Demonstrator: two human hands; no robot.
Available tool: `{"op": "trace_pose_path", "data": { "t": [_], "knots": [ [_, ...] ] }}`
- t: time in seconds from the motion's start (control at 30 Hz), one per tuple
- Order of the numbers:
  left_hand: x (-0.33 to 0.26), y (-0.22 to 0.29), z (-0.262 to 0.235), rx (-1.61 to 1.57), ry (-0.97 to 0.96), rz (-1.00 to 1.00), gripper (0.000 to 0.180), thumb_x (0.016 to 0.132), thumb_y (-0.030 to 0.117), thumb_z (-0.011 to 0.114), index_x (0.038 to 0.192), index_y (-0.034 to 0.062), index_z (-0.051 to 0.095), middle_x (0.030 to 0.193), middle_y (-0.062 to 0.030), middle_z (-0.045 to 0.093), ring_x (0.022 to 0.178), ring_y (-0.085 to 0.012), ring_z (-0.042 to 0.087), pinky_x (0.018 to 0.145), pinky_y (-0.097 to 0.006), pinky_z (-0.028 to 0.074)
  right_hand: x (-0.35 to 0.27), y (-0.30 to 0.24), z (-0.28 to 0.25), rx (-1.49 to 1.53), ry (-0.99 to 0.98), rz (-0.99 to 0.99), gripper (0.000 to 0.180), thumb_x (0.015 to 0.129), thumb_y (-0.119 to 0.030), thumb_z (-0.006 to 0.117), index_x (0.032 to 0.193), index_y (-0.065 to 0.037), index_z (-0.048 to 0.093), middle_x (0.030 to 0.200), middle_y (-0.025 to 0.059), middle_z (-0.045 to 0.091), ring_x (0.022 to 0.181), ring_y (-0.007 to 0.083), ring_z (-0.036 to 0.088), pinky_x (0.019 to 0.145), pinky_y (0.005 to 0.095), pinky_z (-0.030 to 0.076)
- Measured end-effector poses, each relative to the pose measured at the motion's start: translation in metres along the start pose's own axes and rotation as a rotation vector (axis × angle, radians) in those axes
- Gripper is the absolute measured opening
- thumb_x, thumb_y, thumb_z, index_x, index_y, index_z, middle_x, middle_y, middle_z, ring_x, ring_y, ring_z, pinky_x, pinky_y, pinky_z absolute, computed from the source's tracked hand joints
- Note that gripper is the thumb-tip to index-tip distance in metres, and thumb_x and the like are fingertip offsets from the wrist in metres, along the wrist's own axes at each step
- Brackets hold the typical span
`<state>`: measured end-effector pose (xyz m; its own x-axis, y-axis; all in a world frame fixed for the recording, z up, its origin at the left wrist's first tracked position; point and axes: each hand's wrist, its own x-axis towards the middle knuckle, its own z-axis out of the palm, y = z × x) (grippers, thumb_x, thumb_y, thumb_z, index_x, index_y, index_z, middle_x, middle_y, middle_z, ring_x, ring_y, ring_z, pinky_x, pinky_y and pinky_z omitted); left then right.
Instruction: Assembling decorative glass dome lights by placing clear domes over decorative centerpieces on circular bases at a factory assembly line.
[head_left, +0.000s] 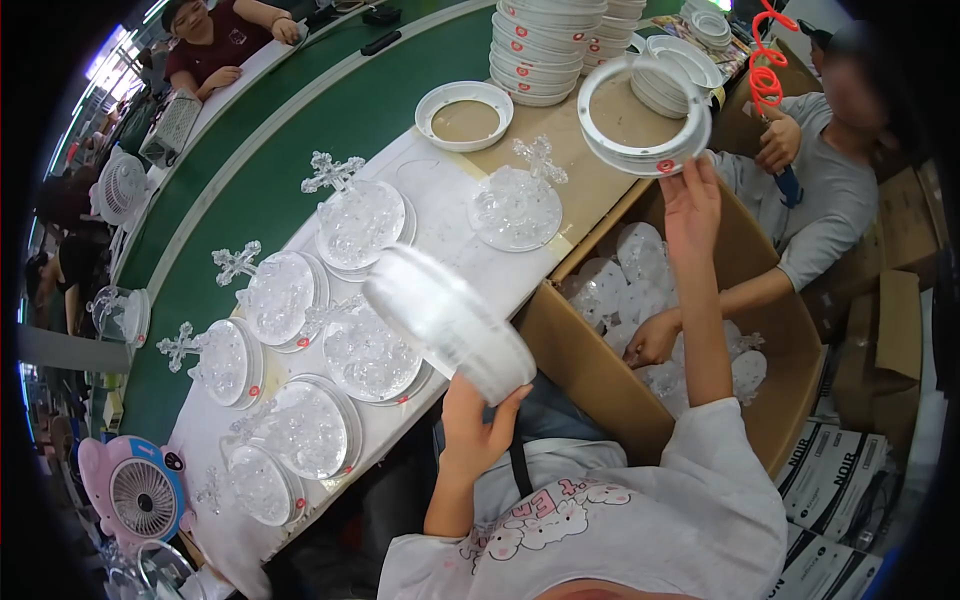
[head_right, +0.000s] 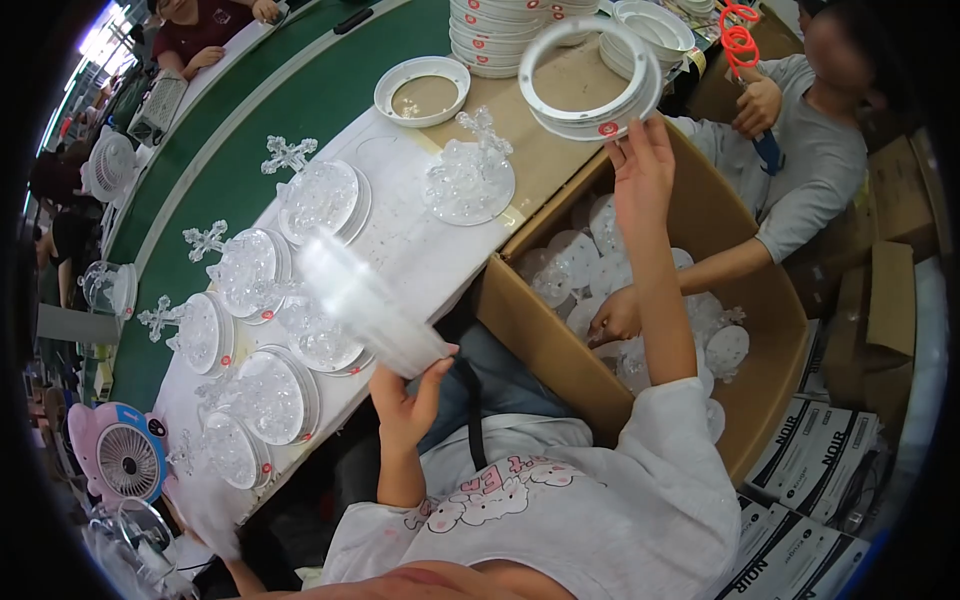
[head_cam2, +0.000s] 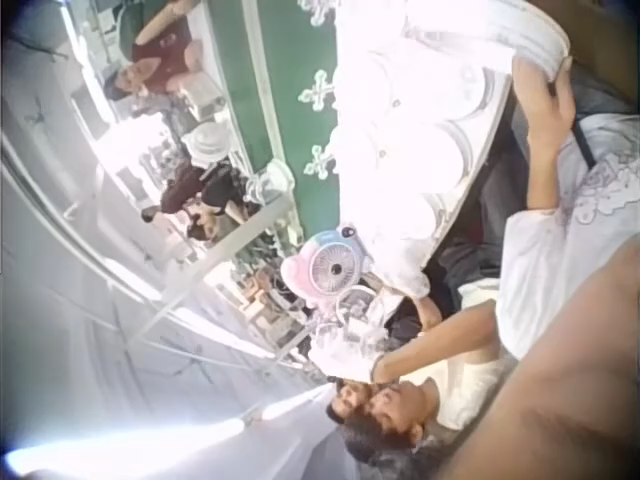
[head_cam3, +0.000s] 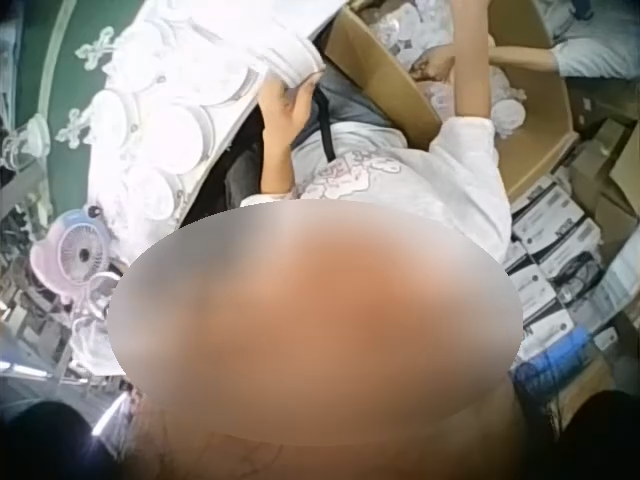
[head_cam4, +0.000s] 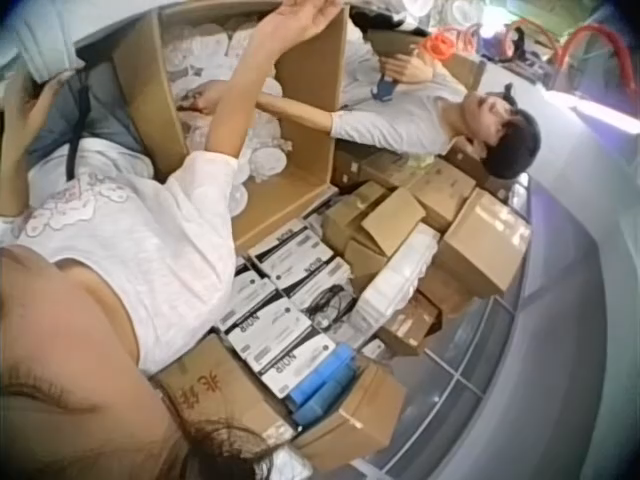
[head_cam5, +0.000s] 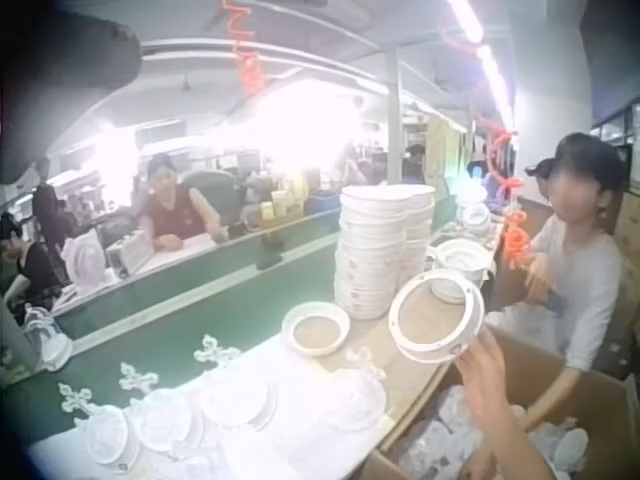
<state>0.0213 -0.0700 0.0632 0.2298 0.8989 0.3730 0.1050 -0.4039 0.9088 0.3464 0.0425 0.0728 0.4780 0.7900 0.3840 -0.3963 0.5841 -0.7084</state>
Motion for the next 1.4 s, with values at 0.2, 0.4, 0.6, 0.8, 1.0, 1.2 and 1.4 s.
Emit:
{"op": "trace_pose_path", "data": {
  "t": [0.2,0.4,0.6,0.8,1.0,1.2,1.4],
  "knots": [
    [0.008,-0.001,0.006,0.171,-0.139,0.166,0.026,0.072,0.001,0.07,0.097,-0.0002,0.061,0.084,-0.0136,0.06,0.078,-0.0344,0.056,0.072,-0.041,0.045,0.023,0.075,-0.08,0.116,0.21,0.355,0.006,0.092,-0.01,0.055,0.097,-0.008,0.057,0.093,0.0046,0.062,0.089,0.0132,0.061,0.084,0.0285,0.051],
    [0.015,-0.003,0.003,0.39,-0.328,0.23,0.039,0.074,0.007,0.069,0.109,-0.001,0.055,0.083,-0.0136,0.057,0.08,-0.0332,0.055,0.082,-0.044,0.044,0.039,0.077,-0.051,-0.711,0.063,0.652,0.021,0.092,-0.022,0.055,0.097,-0.002,0.059,0.093,0.0062,0.062,0.082,0.0157,0.062,0.082,0.0331,0.054],
    [0.019,-0.006,0.003,0.487,-0.392,0.219,0.054,0.077,0.007,0.065,0.127,-0.0014,0.047,0.075,-0.0113,0.049,0.076,-0.0291,0.051,0.089,-0.043,0.042,0.048,0.051,-0.03,-1.919,-0.265,0.316,0.053,0.082,-0.042,0.061,0.11,0.002,0.058,0.098,0.0263,0.063,0.092,0.0368,0.062,0.078,0.043,0.049],
    [0.015,-0.009,0.005,0.578,-0.426,0.21,0.058,0.079,0.009,0.064,0.132,-0.0017,0.042,0.08,-0.0083,0.052,0.081,-0.0236,0.052,0.093,-0.04,0.04,0.014,0.058,0.025,-1.094,-0.502,0.243,0.071,0.077,-0.052,0.066,0.124,0.0,0.053,0.107,0.0173,0.064,0.097,0.0282,0.063,0.081,0.0378,0.049],
    [0.012,-0.009,0.008,0.611,-0.426,0.21,0.059,0.079,0.006,0.062,0.133,-0.0019,0.04,0.08,-0.0101,0.049,0.08,-0.0269,0.051,0.091,-0.041,0.04,0.014,0.07,0.057,-1.127,-0.526,0.343,0.07,0.076,-0.048,0.07,0.125,-0.002,0.052,0.111,0.0186,0.062,0.098,0.0246,0.062,0.084,0.0334,0.049],
    [0.006,-0.009,0.002,0.684,-0.458,0.158,0.06,0.079,0.003,0.06,0.136,0.003,0.04,0.085,-0.0091,0.049,0.085,-0.026,0.051,0.095,-0.043,0.038,0.038,0.064,0.068,-1.038,-0.58,0.543,0.069,0.081,-0.037,0.066,0.138,-0.01,0.039,0.122,0.0163,0.053,0.098,0.0194,0.06,0.078,0.0269,0.049],
    [-0.001,-0.011,0.001,0.719,-0.462,0.157,0.061,0.079,0.002,0.06,0.136,0.0072,0.04,0.089,-0.0075,0.049,0.091,-0.0242,0.051,0.1,-0.047,0.034,0.063,0.046,0.071,-0.823,-0.983,0.682,0.058,0.08,-0.022,0.065,0.135,-0.022,0.045,0.13,0.0048,0.049,0.1,0.0153,0.061,0.065,0.0239,0.049]
  ]
}}
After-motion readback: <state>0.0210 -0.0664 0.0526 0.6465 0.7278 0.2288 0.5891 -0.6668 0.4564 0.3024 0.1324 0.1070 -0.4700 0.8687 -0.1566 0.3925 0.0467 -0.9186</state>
